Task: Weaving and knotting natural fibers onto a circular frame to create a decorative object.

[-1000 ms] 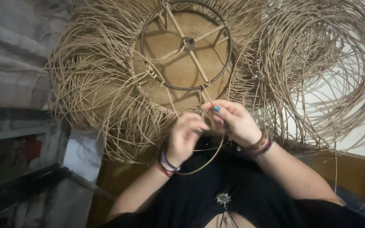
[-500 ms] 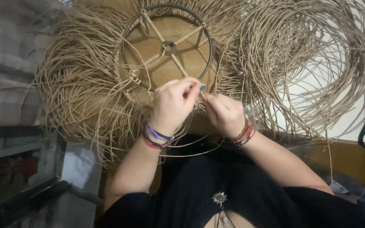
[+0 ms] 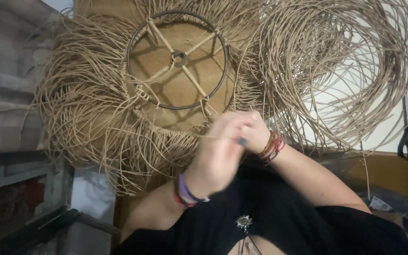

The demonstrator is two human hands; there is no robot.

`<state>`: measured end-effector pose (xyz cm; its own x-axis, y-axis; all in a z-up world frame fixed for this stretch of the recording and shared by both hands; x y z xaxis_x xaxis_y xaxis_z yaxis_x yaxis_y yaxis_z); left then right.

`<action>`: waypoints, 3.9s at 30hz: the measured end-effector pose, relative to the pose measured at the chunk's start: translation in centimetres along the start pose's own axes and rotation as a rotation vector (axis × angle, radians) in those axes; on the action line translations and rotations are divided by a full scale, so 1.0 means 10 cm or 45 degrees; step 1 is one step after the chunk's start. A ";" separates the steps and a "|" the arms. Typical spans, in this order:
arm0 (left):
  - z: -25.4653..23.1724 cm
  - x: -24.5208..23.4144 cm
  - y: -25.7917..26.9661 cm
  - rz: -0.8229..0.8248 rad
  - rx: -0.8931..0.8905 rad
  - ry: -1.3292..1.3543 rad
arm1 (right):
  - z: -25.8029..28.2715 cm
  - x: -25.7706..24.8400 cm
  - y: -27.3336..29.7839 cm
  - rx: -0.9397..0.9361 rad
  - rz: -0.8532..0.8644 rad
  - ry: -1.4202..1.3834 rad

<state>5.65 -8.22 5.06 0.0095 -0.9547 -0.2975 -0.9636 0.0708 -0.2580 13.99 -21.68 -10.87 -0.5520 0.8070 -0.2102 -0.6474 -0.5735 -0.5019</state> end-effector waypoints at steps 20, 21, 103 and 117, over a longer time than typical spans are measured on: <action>1.24 1.45 -0.79 0.352 0.061 -1.181 | -0.47 0.20 0.12 0.294 0.450 0.434; 1.16 1.20 -0.77 0.397 0.014 -1.205 | -0.44 0.18 0.11 0.294 0.393 0.388; 1.39 -0.01 0.38 -0.360 -0.522 1.282 | 0.37 0.37 -0.09 0.772 0.611 0.003; 2.11 0.53 0.37 -0.770 -0.686 0.908 | 0.10 0.09 -0.65 -0.376 0.263 0.876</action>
<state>7.79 -6.93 -16.89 0.5330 -0.7495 0.3926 -0.8441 -0.4390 0.3078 17.16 -17.35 -6.99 -0.1335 0.6489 -0.7491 -0.3466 -0.7387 -0.5781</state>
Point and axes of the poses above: each hand's wrist, its own y-axis away from the middle knuckle, its own x-axis out of the palm, z = x × y, the point moved 1 cm from there along -y, towards the middle knuckle, and after that the axes turned 4 degrees about -x, right-handed, at the moved point
